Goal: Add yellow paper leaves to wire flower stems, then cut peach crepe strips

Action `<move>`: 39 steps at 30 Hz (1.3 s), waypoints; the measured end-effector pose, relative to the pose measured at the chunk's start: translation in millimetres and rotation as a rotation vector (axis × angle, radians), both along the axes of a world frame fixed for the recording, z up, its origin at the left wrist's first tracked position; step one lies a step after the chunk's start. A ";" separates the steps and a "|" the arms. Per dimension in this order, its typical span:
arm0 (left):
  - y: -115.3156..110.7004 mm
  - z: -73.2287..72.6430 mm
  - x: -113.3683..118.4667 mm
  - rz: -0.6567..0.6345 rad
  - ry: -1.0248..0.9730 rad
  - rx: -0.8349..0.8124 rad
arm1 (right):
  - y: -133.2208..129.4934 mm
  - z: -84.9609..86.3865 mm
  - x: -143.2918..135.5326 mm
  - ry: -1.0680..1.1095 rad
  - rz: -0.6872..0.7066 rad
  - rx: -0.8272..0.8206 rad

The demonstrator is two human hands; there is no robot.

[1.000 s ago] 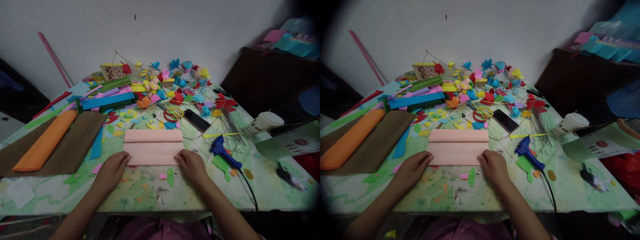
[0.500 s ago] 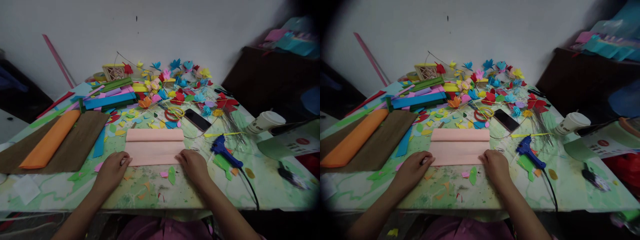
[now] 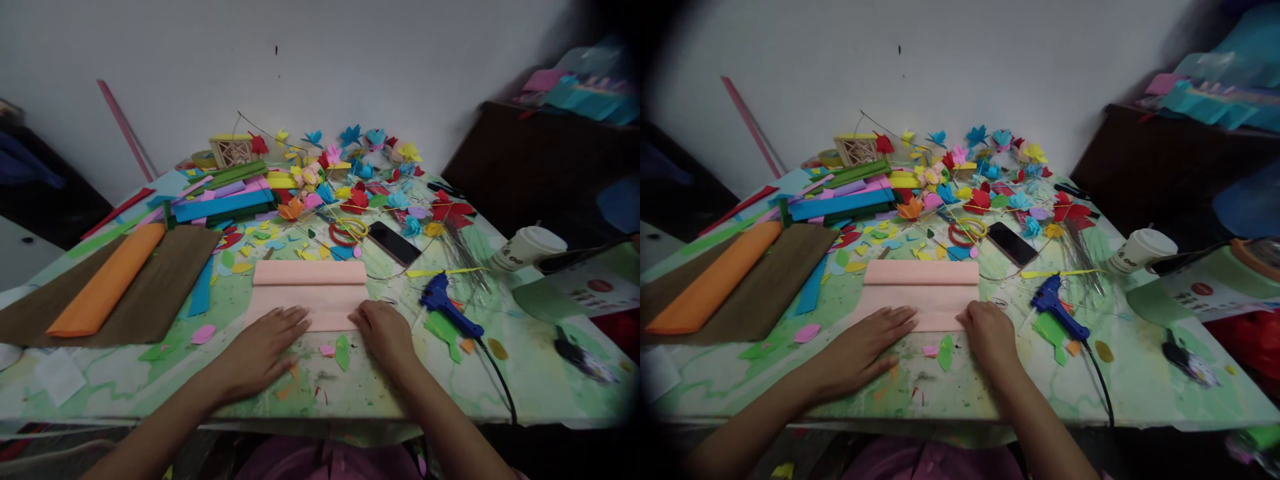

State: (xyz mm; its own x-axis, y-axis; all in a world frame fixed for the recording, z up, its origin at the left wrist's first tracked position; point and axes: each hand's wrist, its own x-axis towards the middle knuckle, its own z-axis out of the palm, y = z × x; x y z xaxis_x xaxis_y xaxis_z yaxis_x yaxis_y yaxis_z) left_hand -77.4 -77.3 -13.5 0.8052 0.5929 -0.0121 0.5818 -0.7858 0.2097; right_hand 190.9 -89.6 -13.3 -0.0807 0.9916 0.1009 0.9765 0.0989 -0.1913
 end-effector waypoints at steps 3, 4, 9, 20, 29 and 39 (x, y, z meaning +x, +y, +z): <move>-3.3 3.8 2.1 -0.029 0.051 0.009 | -2.9 -0.6 -4.2 -0.017 -0.009 0.076; -4.1 4.3 2.7 -0.026 0.064 0.011 | -5.3 -0.8 -9.1 -0.026 0.009 0.132; -5.8 1.9 6.7 -0.013 0.068 0.045 | -19.9 -2.2 -51.7 -0.004 0.504 0.180; -7.2 -13.2 -35.4 0.013 0.083 0.178 | -30.3 -8.0 7.6 -0.110 0.352 -0.038; -17.3 -20.5 -69.4 0.116 0.072 0.287 | -36.5 -13.1 16.5 -0.123 0.296 0.027; -18.0 -8.1 -64.6 0.175 0.063 0.161 | -81.3 29.9 -55.9 0.363 1.011 -0.270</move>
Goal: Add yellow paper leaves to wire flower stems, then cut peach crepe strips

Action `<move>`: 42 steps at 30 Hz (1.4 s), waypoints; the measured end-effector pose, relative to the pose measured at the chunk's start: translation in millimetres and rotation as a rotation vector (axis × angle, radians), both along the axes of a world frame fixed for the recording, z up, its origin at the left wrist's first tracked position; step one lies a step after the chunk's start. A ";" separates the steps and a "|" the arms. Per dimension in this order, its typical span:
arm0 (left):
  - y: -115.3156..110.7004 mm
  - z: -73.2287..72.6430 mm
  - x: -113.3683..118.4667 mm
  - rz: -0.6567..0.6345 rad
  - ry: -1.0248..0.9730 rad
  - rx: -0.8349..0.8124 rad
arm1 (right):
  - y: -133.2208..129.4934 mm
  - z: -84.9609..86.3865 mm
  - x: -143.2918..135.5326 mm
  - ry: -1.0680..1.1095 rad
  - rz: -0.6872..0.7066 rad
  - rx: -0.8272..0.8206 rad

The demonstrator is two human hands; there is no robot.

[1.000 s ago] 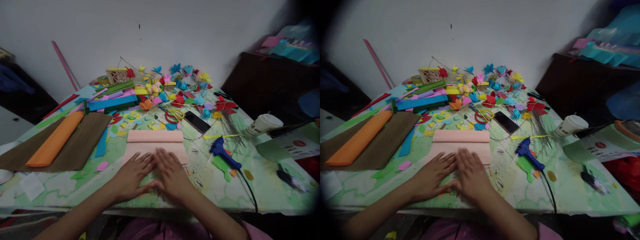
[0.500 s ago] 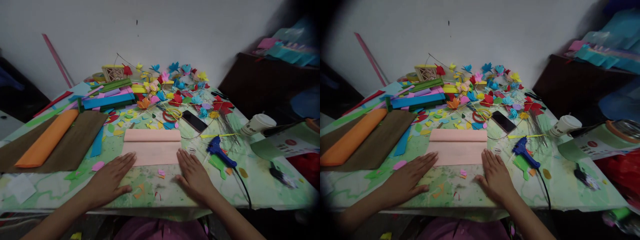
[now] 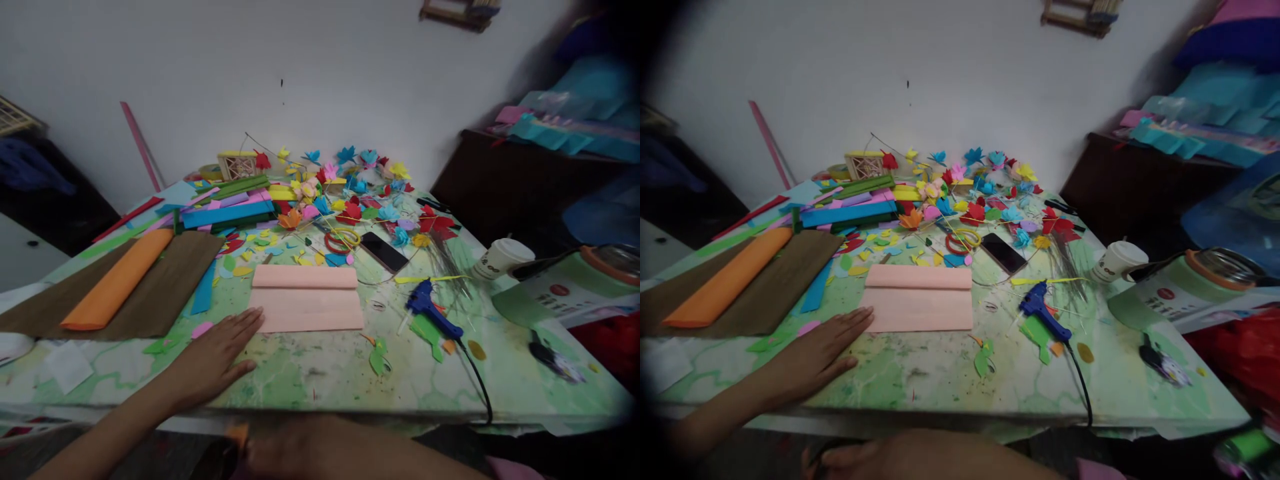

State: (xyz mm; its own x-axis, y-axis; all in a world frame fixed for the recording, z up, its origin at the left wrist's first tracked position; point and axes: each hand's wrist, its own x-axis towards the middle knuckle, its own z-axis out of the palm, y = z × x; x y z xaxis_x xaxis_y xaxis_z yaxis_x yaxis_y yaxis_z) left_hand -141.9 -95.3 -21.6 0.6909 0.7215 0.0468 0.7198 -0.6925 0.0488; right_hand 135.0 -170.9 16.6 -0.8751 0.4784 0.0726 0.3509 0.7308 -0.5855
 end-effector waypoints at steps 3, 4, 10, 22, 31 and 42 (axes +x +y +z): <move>1.8 2.5 -0.1 0.034 -0.025 -0.036 | 2.8 4.7 -9.0 0.011 -0.034 -0.025; 2.5 2.7 -0.3 0.051 -0.033 -0.041 | 4.6 4.9 -11.5 0.009 -0.079 -0.033; 9.4 18.9 12.0 0.117 -0.017 -0.041 | 13.6 10.6 -12.2 0.053 0.241 -0.069; 33.7 46.9 136.2 0.184 0.054 0.026 | 220.7 16.1 28.9 -0.305 -0.867 0.276; 42.3 20.9 147.8 0.079 -0.075 0.009 | 255.3 5.0 35.1 -0.518 -1.083 0.349; 46.1 20.5 144.8 0.107 -0.123 -0.021 | 280.7 39.1 14.8 -0.678 -1.000 0.222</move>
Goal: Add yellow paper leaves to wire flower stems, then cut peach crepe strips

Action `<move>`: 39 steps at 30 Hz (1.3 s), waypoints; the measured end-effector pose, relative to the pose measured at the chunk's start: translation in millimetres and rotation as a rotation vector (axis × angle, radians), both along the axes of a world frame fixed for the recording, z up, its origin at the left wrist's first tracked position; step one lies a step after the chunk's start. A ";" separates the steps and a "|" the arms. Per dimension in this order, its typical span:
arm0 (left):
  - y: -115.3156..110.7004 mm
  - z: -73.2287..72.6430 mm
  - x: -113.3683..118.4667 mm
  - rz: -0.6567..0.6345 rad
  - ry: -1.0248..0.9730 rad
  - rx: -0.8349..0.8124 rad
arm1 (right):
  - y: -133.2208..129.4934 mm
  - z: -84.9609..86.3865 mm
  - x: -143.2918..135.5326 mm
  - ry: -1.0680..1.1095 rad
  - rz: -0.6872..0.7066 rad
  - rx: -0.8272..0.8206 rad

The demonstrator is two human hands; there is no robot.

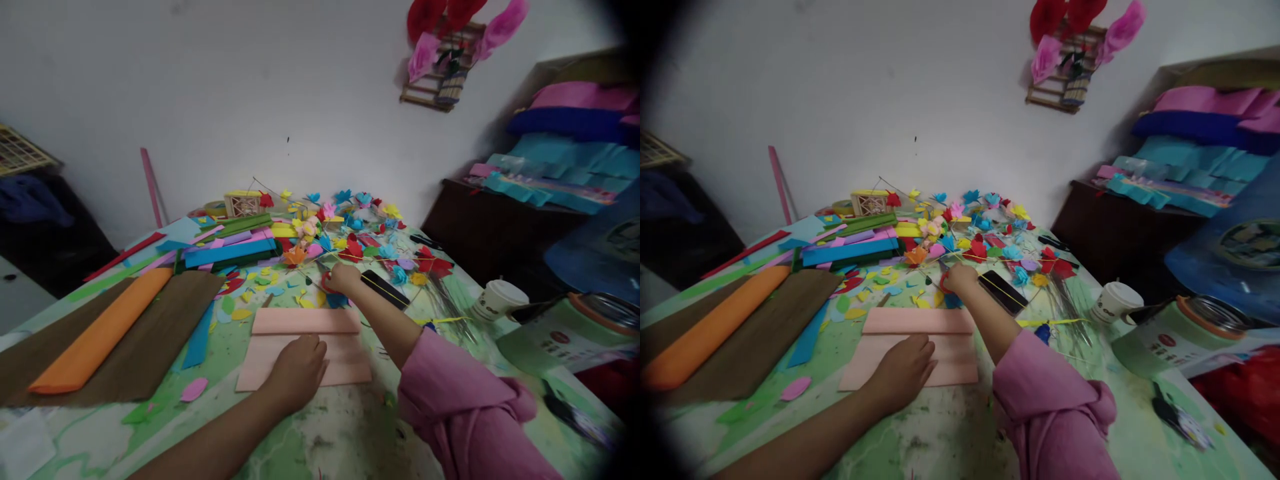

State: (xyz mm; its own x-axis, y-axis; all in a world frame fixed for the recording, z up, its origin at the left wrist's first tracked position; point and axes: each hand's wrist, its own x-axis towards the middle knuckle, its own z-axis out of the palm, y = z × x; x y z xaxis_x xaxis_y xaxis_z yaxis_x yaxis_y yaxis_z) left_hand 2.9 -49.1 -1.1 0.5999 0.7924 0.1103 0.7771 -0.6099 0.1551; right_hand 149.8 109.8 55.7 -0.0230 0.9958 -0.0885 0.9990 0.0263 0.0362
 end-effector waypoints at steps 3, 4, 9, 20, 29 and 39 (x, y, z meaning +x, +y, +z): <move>1.0 -1.5 -1.6 -0.016 -0.003 -0.003 | -2.8 16.1 -6.2 0.007 0.041 -0.057; 1.3 -2.1 -2.2 -0.021 -0.006 -0.001 | -7.4 21.0 -6.1 0.014 0.057 -0.063; 2.7 -5.1 -4.5 -0.051 -0.019 0.009 | -64.6 37.8 16.5 0.076 0.100 -0.060; -8.5 -5.6 5.2 -0.231 0.087 0.084 | -239.8 -6.2 84.1 0.574 -0.027 0.087; -7.5 5.0 23.1 -0.179 0.109 -0.045 | -277.6 -26.2 111.8 0.266 -0.159 0.035; 2.1 3.3 25.4 -0.191 -0.055 -0.193 | -277.3 -38.9 121.9 0.216 -0.057 -0.033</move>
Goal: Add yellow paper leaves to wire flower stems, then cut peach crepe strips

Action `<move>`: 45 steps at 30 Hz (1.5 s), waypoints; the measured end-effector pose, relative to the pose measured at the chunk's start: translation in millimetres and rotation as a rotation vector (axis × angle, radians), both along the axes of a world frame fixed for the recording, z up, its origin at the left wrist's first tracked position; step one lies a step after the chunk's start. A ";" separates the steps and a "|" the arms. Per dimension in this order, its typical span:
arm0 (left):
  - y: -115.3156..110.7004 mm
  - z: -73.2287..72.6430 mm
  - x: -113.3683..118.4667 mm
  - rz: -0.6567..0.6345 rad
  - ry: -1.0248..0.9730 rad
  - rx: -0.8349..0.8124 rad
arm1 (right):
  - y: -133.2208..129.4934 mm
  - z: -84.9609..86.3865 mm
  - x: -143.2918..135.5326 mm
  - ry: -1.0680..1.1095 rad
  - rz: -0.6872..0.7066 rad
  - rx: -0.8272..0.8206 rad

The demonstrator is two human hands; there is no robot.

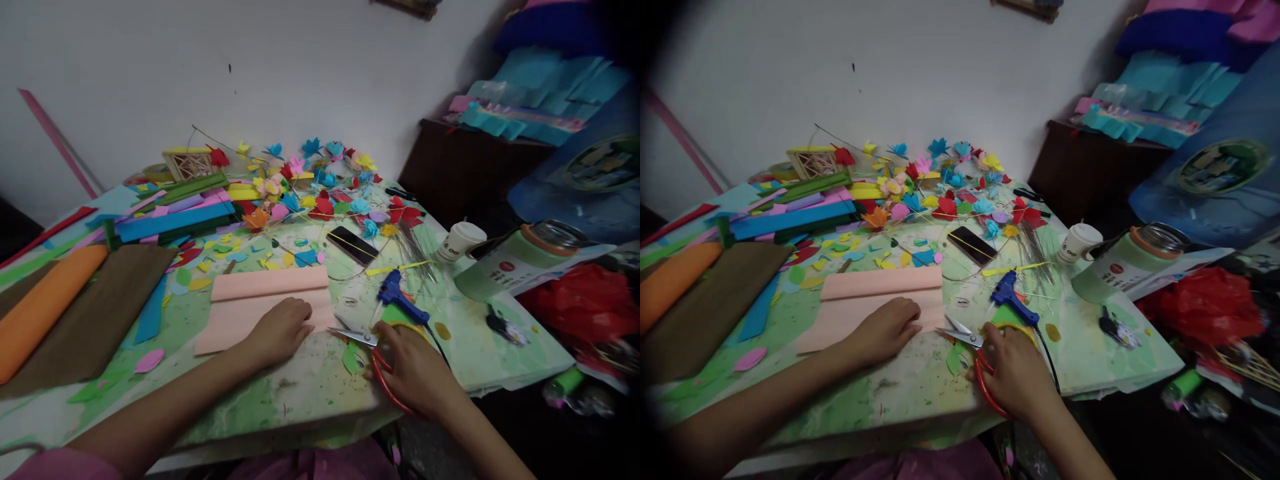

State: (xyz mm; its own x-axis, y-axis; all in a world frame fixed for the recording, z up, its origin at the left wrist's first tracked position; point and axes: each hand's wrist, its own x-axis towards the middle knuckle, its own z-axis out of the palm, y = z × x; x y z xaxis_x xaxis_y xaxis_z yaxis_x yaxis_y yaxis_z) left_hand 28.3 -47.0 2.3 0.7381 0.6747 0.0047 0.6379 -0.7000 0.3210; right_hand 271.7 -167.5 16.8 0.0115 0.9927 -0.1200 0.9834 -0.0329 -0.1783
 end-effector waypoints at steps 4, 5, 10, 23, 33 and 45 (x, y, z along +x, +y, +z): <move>2.6 -4.3 -0.7 0.010 -0.088 -0.054 | 4.3 1.9 5.3 -0.018 0.055 -0.002; 2.7 -4.9 -1.0 0.007 -0.109 -0.069 | 5.6 2.8 6.6 -0.023 0.069 0.001; 1.8 -5.7 -3.8 0.021 -0.206 -0.132 | 12.1 6.4 10.7 -0.052 0.145 0.019; 3.1 -13.3 -7.3 0.014 -0.232 -0.156 | 33.8 9.9 12.0 -0.145 0.290 0.015; 7.0 -12.0 -6.8 0.060 -0.241 -0.210 | 41.1 13.4 16.1 -0.151 0.336 -0.023; 9.0 -10.1 -8.3 0.047 -0.269 -0.246 | 61.8 11.0 32.8 -0.147 0.497 0.030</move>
